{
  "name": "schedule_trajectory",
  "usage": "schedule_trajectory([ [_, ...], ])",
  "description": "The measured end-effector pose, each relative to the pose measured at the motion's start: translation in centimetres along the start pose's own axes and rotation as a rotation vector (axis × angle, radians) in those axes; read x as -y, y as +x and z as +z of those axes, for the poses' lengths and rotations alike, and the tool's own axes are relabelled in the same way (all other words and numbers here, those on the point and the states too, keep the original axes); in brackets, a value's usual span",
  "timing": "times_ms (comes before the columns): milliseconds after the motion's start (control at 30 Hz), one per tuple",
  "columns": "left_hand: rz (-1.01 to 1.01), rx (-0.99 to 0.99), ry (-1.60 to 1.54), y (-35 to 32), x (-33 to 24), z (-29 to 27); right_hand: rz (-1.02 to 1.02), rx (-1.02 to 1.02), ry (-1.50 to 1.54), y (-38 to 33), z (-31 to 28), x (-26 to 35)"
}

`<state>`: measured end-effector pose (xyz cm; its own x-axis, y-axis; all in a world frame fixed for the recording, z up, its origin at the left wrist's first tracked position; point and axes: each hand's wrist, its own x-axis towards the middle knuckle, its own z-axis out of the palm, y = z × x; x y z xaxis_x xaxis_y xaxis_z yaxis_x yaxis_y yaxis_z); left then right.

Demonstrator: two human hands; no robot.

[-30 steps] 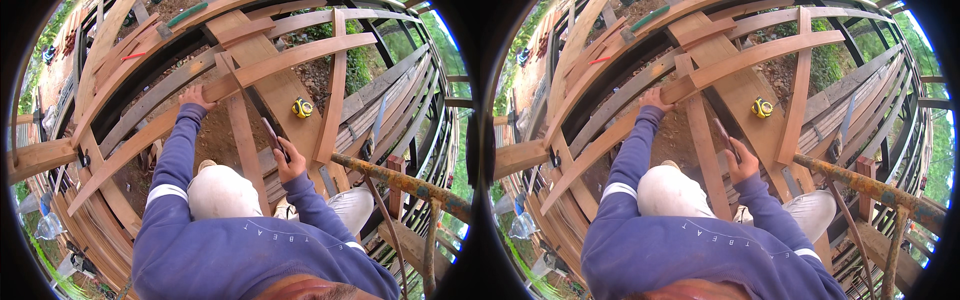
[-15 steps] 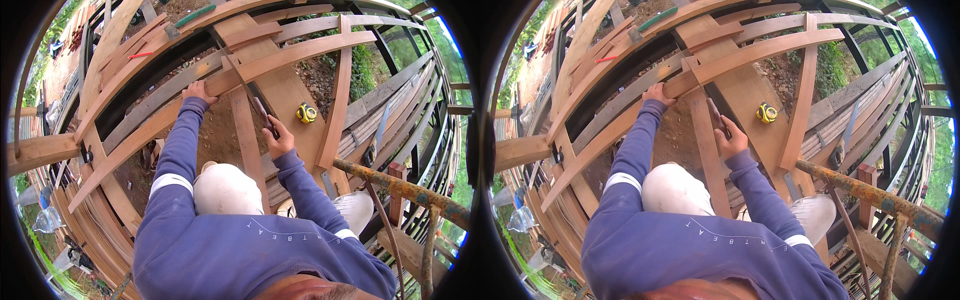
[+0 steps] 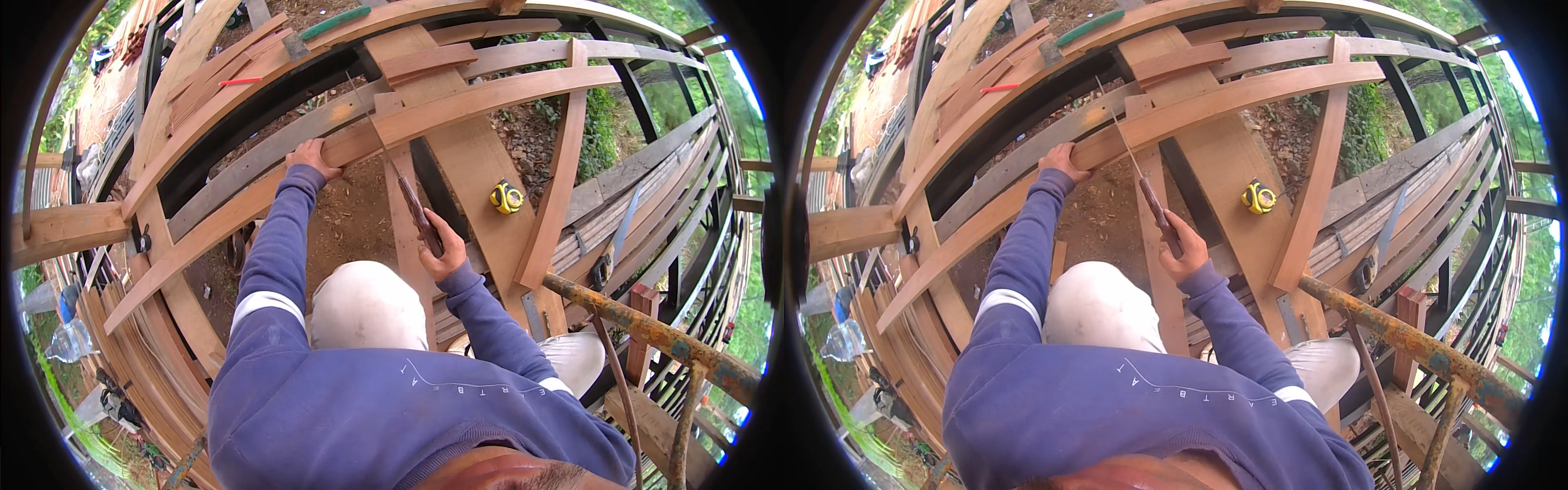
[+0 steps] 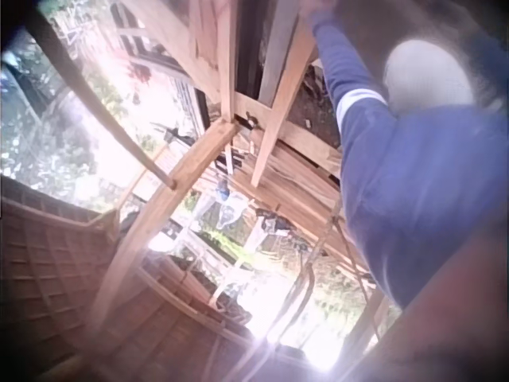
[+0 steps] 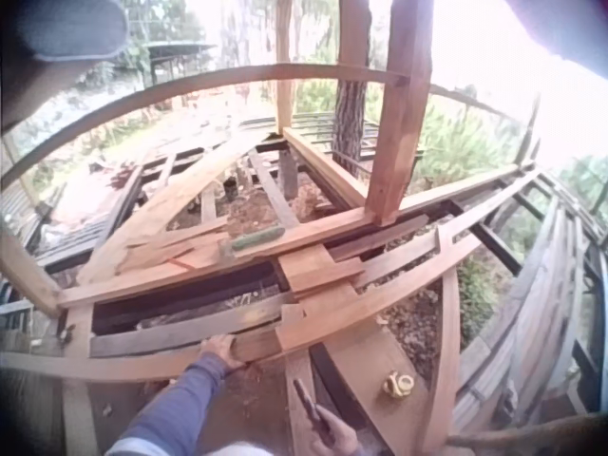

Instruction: The person uses a hand saw to cut a wooden plank on a partially built wooden frame. After cutting, the person lifts and positions a long wooden beam into the structure with assistance from other workers.

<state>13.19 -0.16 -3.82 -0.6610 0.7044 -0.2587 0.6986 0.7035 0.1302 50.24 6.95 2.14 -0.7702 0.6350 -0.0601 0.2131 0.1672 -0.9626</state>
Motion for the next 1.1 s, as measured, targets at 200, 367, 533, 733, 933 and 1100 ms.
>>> schedule_trajectory([
  [200, 0.029, 0.02, 0.097, 0.3, -3.0, -1.1, -0.058, -0.03, -0.07, -0.7, 2.0, -0.7],
  [367, -0.008, -0.007, 0.025, 1.7, -7.4, -0.9, 0.01, -0.188, -0.005, 1.3, 2.4, 2.0],
  [533, 0.025, -0.026, 0.033, 2.1, -7.6, -1.2, 0.015, -0.267, -0.033, 1.4, 2.3, 3.4],
  [733, 0.061, 0.083, 0.04, 2.5, -6.6, -2.0, 0.039, -0.227, -0.111, -8.0, -1.7, 7.4],
  [933, 0.059, 0.254, 0.001, 4.0, -8.1, -4.2, -0.035, -0.327, -0.066, 1.5, 1.4, 5.1],
  [1100, 0.078, 0.311, -0.037, 3.8, -6.8, -4.3, 0.007, -0.269, -0.115, 2.6, 1.6, 7.7],
])
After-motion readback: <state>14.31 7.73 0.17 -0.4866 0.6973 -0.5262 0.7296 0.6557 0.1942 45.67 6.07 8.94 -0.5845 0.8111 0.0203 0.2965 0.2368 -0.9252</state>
